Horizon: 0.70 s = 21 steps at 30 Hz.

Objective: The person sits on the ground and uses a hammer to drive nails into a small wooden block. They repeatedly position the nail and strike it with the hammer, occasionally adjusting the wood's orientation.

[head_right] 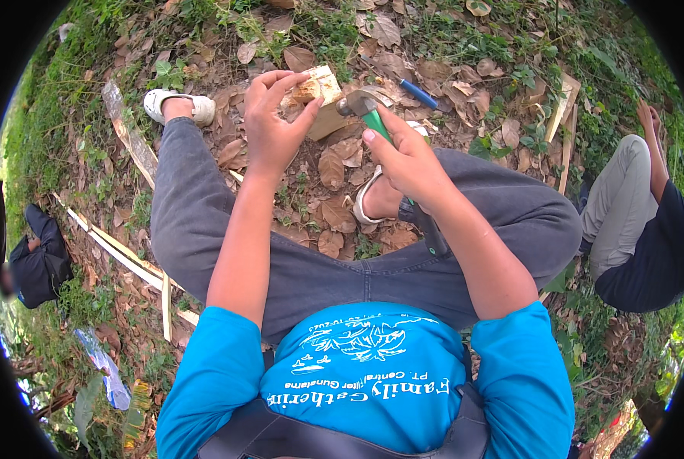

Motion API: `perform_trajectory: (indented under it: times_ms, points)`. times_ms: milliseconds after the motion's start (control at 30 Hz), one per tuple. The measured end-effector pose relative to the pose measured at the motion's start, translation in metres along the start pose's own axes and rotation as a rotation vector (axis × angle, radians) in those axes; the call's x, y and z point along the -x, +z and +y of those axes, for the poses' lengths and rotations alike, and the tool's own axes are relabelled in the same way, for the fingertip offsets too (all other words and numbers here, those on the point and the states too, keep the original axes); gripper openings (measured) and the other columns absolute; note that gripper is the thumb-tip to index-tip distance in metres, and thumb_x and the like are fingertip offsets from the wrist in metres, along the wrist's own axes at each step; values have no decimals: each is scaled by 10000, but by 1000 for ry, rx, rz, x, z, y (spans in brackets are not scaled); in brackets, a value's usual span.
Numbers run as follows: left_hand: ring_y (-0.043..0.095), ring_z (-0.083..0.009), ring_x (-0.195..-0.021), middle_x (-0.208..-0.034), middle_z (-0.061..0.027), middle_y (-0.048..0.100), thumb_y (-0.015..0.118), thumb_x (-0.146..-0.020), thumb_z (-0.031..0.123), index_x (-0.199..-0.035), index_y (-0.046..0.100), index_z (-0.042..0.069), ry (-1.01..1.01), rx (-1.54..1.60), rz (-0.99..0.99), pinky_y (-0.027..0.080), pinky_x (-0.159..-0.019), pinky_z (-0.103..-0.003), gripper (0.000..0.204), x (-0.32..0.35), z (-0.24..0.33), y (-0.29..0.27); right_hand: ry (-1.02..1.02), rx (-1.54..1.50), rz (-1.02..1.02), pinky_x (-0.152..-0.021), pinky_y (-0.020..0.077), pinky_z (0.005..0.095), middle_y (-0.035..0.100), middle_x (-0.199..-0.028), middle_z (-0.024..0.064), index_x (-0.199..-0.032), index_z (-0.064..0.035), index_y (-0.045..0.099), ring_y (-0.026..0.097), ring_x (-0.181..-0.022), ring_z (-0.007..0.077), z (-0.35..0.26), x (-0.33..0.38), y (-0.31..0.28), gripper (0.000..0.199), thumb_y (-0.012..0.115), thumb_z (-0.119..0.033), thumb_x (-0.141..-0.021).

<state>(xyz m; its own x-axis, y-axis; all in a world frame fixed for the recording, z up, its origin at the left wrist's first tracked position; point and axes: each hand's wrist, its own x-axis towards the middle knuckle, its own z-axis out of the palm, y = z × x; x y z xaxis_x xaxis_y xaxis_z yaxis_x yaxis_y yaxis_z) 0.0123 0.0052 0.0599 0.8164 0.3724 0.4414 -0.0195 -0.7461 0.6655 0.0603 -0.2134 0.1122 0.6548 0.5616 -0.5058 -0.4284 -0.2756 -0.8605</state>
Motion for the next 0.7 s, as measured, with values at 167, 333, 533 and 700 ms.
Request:
perform_trajectory:
  times_ms: [167,333,533,700]
  points:
    - [607,-229,-1099,-1157,-56,707,787,-778,80,-1257,710,134,-18,88,-49,467,-990,-362,488,-1,-1,-8,-4,3,18,-432,258,184,368,-693,-110,-1557,-136,368,310,-510,-12,4,-2,-2,537,562,-228,-1065]
    - [610,-216,-1121,-1220,-37,721,759,-777,32,-1271,708,139,-118,266,-81,448,-1050,-357,508,3,0,-7,-39,27,3,-430,261,185,366,-705,-111,-1555,-132,370,309,-513,-14,7,-5,-3,520,546,-210,-1072]
    - [588,-214,-1163,-1223,-28,718,770,-783,57,-1245,706,122,-62,218,-91,419,-1072,-357,471,12,-14,-2,-18,29,-8,-430,263,185,377,-721,-107,-1560,-127,355,311,-517,-14,6,-5,0,527,542,-203,-1073]
    - [567,-235,-1187,-1185,-9,705,786,-789,152,-1126,732,134,12,60,-9,392,-1074,-390,341,8,-14,-5,18,41,17,-428,263,185,381,-719,-106,-1553,-122,356,314,-516,-15,4,-4,5,524,545,-202,-1071]
